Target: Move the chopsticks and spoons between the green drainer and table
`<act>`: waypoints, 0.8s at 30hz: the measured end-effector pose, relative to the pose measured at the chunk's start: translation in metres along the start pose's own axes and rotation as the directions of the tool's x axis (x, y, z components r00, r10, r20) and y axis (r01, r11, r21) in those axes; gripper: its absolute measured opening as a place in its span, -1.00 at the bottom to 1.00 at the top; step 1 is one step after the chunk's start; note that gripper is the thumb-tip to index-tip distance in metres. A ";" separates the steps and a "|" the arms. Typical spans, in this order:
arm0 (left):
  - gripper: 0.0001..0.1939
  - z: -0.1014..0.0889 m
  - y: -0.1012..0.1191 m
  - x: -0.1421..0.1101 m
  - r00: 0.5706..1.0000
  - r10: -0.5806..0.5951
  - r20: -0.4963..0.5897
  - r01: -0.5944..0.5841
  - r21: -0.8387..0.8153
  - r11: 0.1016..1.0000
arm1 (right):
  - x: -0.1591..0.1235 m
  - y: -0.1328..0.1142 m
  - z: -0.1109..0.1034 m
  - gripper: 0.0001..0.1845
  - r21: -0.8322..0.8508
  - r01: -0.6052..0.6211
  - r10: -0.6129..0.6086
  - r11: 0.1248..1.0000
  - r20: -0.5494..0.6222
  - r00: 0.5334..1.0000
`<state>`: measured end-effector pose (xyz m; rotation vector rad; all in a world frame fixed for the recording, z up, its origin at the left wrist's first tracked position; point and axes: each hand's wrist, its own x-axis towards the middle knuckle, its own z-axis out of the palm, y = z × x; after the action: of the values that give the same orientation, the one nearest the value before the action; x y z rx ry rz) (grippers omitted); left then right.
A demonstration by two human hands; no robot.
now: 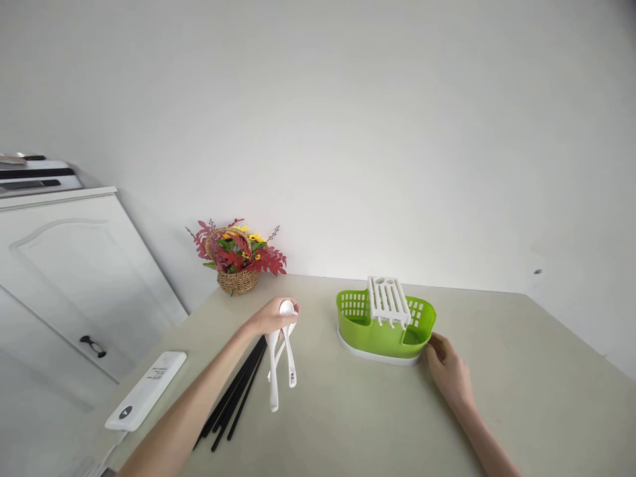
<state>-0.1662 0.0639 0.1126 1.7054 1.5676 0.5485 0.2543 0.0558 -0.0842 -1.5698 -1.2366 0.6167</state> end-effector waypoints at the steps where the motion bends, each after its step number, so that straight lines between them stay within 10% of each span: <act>1: -0.72 0.002 -0.007 -0.002 1.000 -0.012 0.017 0.012 0.013 1.000 | 0.000 0.000 -0.001 -0.45 -0.005 0.000 0.000 1.000 0.000 1.000; 24: -0.67 0.038 -0.065 0.005 0.989 -0.087 0.120 0.069 0.148 0.987 | 0.001 0.002 -0.005 -0.51 -0.003 0.043 -0.043 0.999 -0.014 0.999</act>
<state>-0.1801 0.0584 0.0386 1.7397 1.6077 0.2882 0.2593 0.0548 -0.0836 -1.5429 -1.2579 0.5762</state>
